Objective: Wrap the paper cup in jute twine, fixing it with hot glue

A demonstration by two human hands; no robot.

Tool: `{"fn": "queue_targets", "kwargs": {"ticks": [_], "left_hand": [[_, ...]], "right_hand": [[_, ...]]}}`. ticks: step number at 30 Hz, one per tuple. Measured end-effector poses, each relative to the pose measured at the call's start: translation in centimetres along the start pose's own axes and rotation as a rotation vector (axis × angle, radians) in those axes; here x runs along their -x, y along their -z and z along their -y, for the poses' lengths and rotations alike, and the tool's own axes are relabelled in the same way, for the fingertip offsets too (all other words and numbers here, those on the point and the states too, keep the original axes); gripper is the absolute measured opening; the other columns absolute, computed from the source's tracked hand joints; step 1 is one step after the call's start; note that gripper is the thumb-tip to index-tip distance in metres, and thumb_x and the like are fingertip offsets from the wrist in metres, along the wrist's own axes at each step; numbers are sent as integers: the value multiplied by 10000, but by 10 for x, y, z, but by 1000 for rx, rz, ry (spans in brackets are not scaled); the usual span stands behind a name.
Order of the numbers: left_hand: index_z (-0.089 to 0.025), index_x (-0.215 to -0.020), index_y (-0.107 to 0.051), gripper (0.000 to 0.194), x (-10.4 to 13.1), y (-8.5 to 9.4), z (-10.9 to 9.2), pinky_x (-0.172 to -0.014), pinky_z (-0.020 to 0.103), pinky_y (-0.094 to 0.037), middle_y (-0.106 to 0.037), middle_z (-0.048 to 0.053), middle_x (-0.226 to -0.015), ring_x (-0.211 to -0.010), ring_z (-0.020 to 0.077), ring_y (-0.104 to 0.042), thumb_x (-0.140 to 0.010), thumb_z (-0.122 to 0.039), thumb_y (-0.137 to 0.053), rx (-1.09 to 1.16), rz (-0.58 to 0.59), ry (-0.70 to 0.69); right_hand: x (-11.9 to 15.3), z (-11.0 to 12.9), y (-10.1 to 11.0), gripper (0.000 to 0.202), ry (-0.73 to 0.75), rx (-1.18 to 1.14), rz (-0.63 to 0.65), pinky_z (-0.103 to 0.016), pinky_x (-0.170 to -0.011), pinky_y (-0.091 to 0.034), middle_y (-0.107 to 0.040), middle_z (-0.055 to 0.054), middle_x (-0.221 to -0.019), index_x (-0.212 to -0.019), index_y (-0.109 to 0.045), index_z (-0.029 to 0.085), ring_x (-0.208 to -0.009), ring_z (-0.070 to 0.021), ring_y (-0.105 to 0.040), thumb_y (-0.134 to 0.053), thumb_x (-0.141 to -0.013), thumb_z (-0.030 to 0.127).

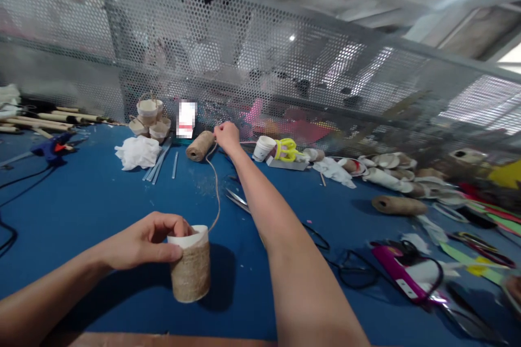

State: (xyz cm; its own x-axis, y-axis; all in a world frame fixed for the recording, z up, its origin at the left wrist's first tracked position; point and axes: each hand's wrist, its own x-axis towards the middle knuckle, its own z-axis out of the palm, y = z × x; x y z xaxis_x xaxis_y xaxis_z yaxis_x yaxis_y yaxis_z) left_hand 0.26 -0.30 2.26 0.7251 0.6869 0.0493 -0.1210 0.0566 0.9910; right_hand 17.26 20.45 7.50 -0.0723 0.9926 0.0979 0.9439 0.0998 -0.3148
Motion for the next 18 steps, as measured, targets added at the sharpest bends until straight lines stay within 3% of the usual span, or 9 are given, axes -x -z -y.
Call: {"fn": "queue_targets", "kwargs": {"ticks": [3,6,9,11,14,16,18], "left_hand": [[-140,-649,-488,289,0,0,-1,-616,231,-341,-505,11,-712,-649,115,-425,-688,-382,-641,-7,16,0],[-138,-648,-494,296,1,1,-1,-603,225,-334,-497,4,-693,-636,109,-413,-679,-387,-650,2,15,11],[-134,-650,-509,275,1,5,0,-590,222,-329,-504,-3,-668,-615,102,-416,-665,-359,-666,46,-15,24],[-133,-647,-511,263,0,7,0,-583,221,-328,-507,-12,-636,-594,96,-423,-653,-337,-677,86,-66,28],[-134,-619,-490,261,-2,9,2,-575,213,-320,-488,-35,-585,-561,81,-414,-637,-304,-688,136,-181,16],[-134,-617,-486,247,-4,10,4,-570,205,-308,-485,-43,-577,-555,73,-406,-638,-277,-687,155,-243,-1],[-132,-626,-493,224,-5,10,7,-569,201,-299,-489,-45,-581,-557,70,-404,-645,-256,-678,159,-277,-12]], "right_hand": [[8,29,-4,297,125,-18,98,-396,-777,-483,-551,-74,-1120,-1119,-523,160,-935,-193,-566,-504,-867,316],[26,52,-27,285,225,-5,313,-378,-751,-494,-566,-65,-1089,-1094,-539,153,-903,-187,-577,-515,-861,314],[44,54,-44,274,253,32,477,-366,-742,-498,-567,-61,-1092,-1085,-548,158,-895,-185,-578,-516,-860,310],[54,44,-43,269,249,42,507,-356,-724,-503,-570,-57,-1085,-1077,-552,158,-878,-179,-581,-518,-858,312],[72,24,-26,183,237,15,384,-327,-716,-484,-603,-43,-986,-948,-598,144,-838,-170,-579,-538,-842,280],[93,12,-10,128,228,-36,199,-302,-751,-432,-616,-58,-896,-826,-612,141,-853,-179,-558,-512,-843,219],[122,3,4,210,212,-101,40,-288,-710,-409,-607,-52,-827,-810,-591,151,-794,-165,-546,-423,-882,254]]}}
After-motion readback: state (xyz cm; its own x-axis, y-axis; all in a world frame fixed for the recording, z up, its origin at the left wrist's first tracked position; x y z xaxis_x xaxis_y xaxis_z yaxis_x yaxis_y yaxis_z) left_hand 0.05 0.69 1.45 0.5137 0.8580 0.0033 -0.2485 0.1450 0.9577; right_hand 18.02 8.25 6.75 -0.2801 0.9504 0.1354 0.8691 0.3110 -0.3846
